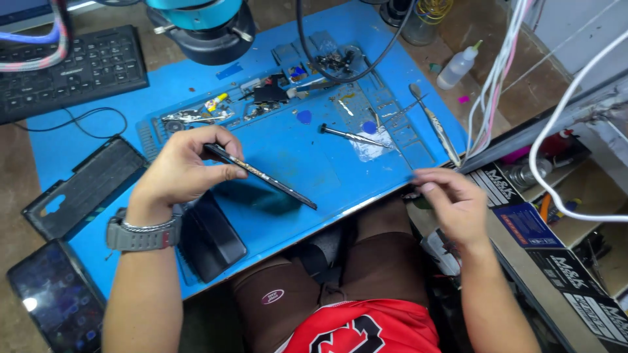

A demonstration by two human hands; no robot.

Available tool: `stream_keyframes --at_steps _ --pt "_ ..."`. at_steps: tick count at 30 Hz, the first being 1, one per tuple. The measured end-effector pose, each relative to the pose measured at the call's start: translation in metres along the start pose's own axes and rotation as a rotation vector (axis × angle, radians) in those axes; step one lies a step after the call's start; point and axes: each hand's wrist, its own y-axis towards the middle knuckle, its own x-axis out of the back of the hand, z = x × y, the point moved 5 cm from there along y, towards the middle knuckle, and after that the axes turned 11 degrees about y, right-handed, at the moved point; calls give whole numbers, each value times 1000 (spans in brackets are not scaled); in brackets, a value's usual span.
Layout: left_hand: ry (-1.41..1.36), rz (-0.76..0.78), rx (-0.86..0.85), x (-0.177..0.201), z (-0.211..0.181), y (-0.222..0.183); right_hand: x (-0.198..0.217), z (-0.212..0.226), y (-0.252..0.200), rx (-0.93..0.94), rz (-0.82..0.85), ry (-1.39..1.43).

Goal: Disassembling a smartphone by prying the internal frame from the screen assembly and inspecting internal components.

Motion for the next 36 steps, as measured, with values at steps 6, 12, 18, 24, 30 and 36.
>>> stream_keyframes --at_steps 6,12,18,24,30,36 --pt "-24 0 -10 1 10 -10 45 -3 5 97 -280 -690" --pt "-26 11 72 4 0 -19 55 -24 12 41 -295 -942" --pt "-27 20 94 2 1 -24 59 -34 18 100 -266 -955" --pt "-22 14 81 2 1 -24 73 -56 19 142 -235 -960" --pt "-33 7 30 1 4 -25 78 -58 17 -10 -266 -934" --pt "-21 1 -17 2 3 -25 72 -37 3 -233 -385 -752"
